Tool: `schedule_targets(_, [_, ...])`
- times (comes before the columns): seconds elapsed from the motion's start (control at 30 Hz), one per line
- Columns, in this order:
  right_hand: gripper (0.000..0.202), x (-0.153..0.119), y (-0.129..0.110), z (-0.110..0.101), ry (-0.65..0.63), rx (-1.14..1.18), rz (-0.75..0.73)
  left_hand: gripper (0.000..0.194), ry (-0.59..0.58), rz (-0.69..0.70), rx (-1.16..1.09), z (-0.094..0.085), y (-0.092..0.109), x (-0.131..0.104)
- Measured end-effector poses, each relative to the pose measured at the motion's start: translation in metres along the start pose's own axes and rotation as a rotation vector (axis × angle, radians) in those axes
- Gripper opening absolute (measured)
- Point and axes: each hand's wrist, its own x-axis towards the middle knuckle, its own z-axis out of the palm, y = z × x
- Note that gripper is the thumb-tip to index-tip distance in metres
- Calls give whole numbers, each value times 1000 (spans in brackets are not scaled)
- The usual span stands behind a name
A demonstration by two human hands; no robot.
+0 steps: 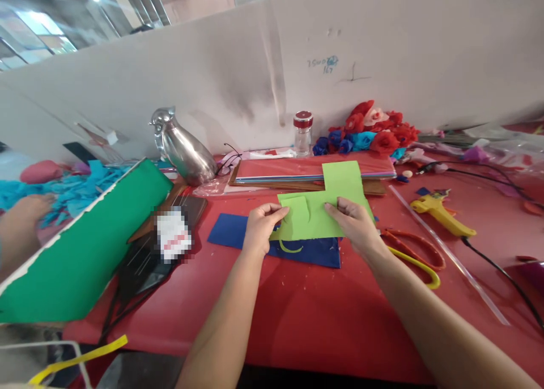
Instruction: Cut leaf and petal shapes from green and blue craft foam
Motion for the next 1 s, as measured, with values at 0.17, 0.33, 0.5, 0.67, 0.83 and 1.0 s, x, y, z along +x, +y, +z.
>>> schedule_targets(0.17, [33, -1, 0, -1, -13, 36, 21, 28, 37, 62, 12, 0, -1, 0])
schedule_targets(0.33, [33, 0, -2, -3, -7, 33, 24, 24, 19, 71, 6, 2, 2, -3])
schedule_targets(0.5, [32, 0, -3, -5, -10, 14, 32, 24, -18, 75, -49, 4, 6, -6])
schedule_targets(0.67, [33, 0, -3, -6, -11, 7, 43, 37, -20, 80, -72, 3, 8, -10])
schedule_targets(0.83, [35, 1, -3, -5, -7, 64, 60, 48, -26, 77, -69, 2, 9, -11])
schedule_targets(1.0, [37, -3, -10, -2, -34, 221, 67, 49, -20, 79, -49, 3, 8, -10])
